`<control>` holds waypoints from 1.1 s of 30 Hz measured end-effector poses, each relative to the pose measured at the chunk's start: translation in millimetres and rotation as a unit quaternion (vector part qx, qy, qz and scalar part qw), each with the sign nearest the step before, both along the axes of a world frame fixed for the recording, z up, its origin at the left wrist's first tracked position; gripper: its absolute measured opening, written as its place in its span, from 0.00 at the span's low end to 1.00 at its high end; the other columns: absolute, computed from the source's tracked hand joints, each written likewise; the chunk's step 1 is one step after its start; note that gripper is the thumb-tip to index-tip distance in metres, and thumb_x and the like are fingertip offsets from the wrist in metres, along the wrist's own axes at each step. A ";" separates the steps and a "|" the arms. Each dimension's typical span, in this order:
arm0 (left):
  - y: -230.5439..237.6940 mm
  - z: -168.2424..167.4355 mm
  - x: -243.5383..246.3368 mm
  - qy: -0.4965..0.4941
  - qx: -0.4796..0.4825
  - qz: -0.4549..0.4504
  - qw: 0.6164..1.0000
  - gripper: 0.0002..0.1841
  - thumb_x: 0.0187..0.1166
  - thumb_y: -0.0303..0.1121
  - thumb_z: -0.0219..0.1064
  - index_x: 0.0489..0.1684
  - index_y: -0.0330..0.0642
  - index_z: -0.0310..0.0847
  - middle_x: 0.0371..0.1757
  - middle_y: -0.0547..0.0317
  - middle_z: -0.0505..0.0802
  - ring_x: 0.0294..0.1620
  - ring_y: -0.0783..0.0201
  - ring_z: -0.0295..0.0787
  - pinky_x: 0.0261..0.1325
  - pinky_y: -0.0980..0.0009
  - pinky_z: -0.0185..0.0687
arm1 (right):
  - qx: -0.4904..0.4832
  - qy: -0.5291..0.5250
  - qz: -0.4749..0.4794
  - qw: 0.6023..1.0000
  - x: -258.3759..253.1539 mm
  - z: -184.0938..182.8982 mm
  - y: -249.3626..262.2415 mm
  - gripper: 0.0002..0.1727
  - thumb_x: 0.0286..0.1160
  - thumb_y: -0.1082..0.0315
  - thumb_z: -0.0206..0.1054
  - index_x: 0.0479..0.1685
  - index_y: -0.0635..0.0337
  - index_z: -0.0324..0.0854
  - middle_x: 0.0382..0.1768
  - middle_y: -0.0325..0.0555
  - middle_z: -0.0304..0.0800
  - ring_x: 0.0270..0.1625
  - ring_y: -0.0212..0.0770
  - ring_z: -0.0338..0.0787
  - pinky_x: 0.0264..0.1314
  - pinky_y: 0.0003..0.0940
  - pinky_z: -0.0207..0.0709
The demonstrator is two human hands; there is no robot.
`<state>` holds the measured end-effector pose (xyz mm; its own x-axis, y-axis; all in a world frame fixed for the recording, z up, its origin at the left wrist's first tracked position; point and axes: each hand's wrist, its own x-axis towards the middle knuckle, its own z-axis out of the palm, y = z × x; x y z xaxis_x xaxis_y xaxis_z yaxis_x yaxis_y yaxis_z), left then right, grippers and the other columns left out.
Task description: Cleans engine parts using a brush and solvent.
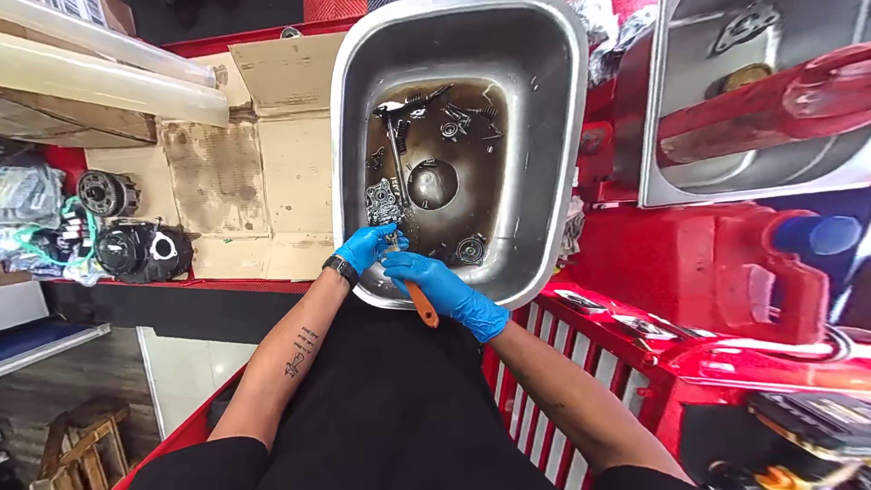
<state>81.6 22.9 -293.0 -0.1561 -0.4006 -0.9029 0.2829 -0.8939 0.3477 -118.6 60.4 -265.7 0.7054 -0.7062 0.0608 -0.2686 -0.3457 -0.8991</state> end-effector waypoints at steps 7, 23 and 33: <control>5.3 3.1 -6.4 -0.009 0.056 0.006 0.998 0.16 0.90 0.38 0.57 0.64 0.35 0.76 0.46 0.51 0.90 0.41 0.62 0.90 0.48 0.67 0.88 | 0.023 -0.029 -0.027 0.999 -2.5 -2.1 -8.7 0.12 0.82 0.71 0.64 0.50 0.63 0.93 0.61 0.54 0.93 0.73 0.49 0.88 0.81 0.44 0.76; -2.5 14.4 -4.4 -0.011 0.021 0.056 0.998 0.18 0.92 0.35 0.55 0.69 0.30 0.73 0.51 0.45 0.91 0.46 0.58 0.94 0.53 0.66 0.92 | 0.019 -0.015 -0.122 0.992 -7.2 -25.5 -26.9 0.13 0.81 0.69 0.63 0.49 0.62 0.93 0.57 0.50 0.95 0.66 0.42 0.92 0.75 0.41 0.82; 0.0 -0.5 2.5 -0.049 -0.150 -0.054 0.986 0.17 0.90 0.27 0.56 0.70 0.28 0.78 0.65 0.44 0.89 0.60 0.61 0.90 0.67 0.67 0.84 | 0.225 0.109 0.111 0.962 -70.8 -3.5 17.5 0.34 0.71 0.44 0.74 0.76 0.50 0.82 0.81 0.49 0.78 0.84 0.43 0.75 0.87 0.46 0.68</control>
